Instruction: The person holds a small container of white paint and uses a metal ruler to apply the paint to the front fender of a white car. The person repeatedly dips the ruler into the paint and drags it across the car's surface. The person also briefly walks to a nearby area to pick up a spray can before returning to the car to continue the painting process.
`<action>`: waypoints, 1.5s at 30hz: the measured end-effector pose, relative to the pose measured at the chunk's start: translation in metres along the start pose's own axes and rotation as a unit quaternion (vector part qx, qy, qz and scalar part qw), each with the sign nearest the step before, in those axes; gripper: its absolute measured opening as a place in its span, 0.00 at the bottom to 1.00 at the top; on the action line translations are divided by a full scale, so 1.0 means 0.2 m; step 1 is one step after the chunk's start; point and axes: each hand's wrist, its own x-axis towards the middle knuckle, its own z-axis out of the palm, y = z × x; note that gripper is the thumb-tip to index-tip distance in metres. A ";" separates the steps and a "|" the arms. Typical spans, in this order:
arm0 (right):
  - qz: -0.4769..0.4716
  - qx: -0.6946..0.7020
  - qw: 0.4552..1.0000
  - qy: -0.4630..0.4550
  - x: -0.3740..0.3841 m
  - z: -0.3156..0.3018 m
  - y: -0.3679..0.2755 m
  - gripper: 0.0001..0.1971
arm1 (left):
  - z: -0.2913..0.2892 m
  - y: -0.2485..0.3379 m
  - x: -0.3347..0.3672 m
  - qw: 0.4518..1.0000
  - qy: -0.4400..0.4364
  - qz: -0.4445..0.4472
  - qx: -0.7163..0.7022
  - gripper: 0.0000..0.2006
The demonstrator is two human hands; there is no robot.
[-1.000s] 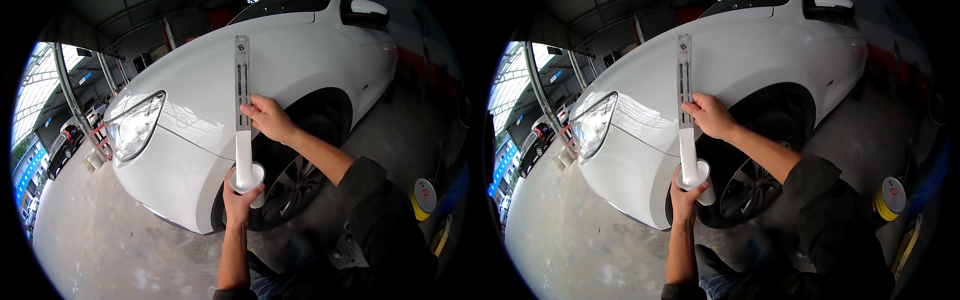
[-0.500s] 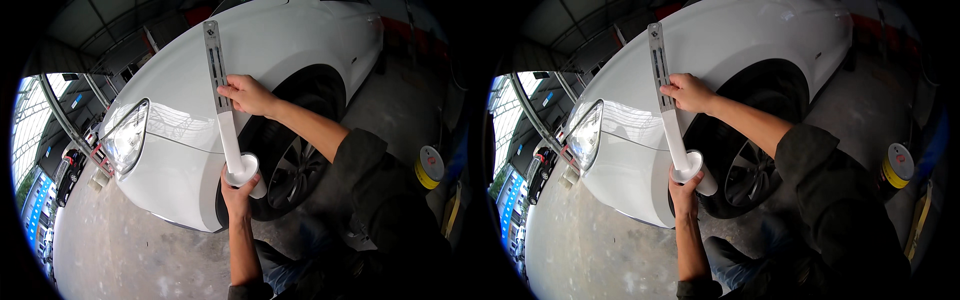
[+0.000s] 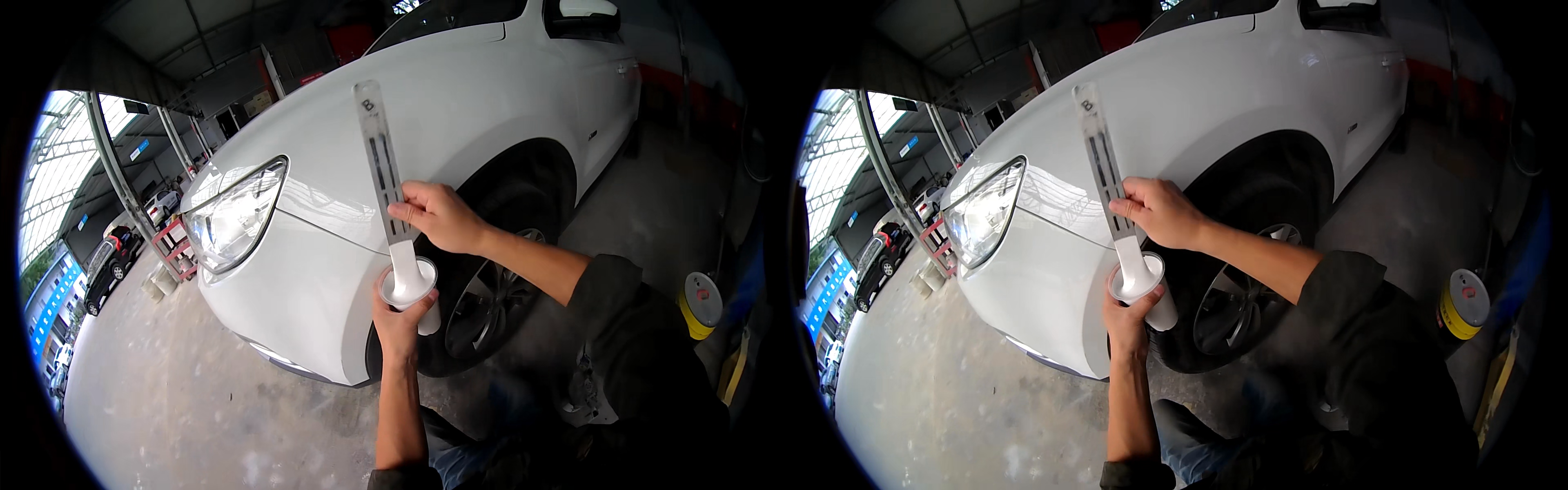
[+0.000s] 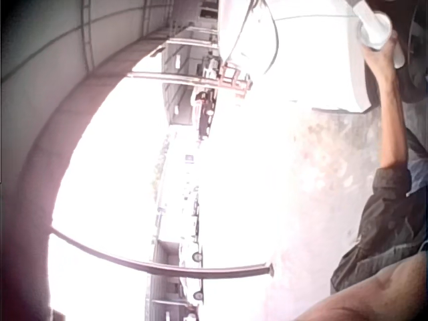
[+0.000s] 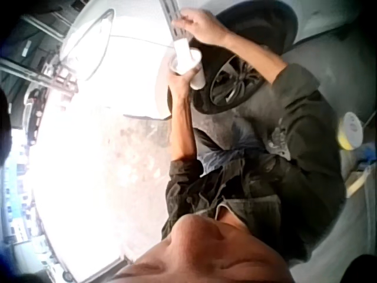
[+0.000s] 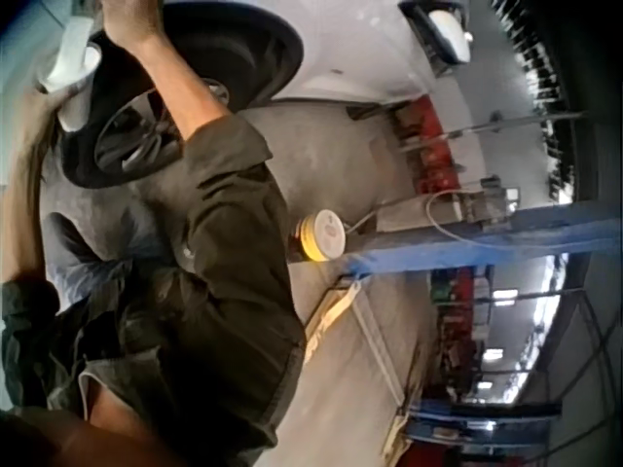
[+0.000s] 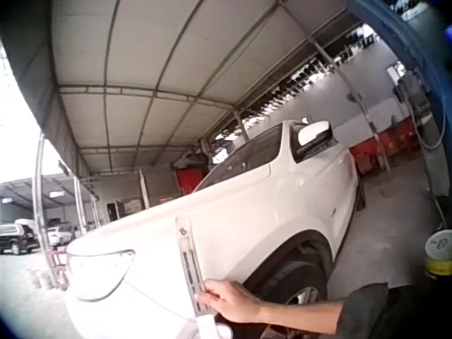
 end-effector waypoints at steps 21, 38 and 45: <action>0.020 -0.054 0.998 0.040 -0.03 -0.02 0.01 0.19 | -0.01 -0.07 0.02 0.999 0.018 0.033 0.011 0.38; 0.037 0.125 0.990 0.053 0.29 -0.13 0.09 0.14 | 0.04 -0.04 0.02 0.999 0.034 0.016 -0.002 0.36; 0.024 0.131 0.989 0.064 0.28 -0.11 0.09 0.15 | 0.02 -0.05 0.00 0.999 0.042 -0.022 0.009 0.38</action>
